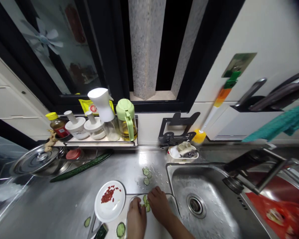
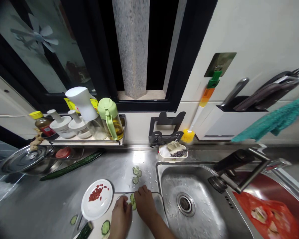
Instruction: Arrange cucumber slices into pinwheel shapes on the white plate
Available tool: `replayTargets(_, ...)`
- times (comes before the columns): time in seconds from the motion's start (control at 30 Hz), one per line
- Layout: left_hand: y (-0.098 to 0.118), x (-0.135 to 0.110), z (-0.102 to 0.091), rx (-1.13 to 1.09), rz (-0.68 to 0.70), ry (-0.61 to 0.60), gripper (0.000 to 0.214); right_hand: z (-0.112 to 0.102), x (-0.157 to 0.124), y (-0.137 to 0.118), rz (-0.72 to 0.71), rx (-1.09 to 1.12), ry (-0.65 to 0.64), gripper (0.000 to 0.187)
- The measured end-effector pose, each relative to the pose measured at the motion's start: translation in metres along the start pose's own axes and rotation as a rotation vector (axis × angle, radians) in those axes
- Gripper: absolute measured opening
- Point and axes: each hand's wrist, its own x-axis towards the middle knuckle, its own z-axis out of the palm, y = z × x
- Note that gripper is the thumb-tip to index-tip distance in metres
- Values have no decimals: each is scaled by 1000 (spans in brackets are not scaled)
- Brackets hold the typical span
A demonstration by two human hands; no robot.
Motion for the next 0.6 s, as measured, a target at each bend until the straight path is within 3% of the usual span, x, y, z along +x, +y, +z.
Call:
replayTargets(0.17,6,-2,-4,-4,52,-21,15,0,-2,0,-3,14,23,14)
replayTargets(0.3,2,-2,-19,-30,43,-27,18,-5,-10,0,26,64,49,16)
replayTargets(0.4,-20,-5,-35,-32,39,-18,22,-8,-23,2,72,159,86,20)
replayTargets(0.47,-43,-11,-44,-39,49,76,28,-5,-36,3,80,205,97,21)
replayTargets(0.6,-90,-27,-52,32,22,184,30,20,-62,5,57,251,139,20)
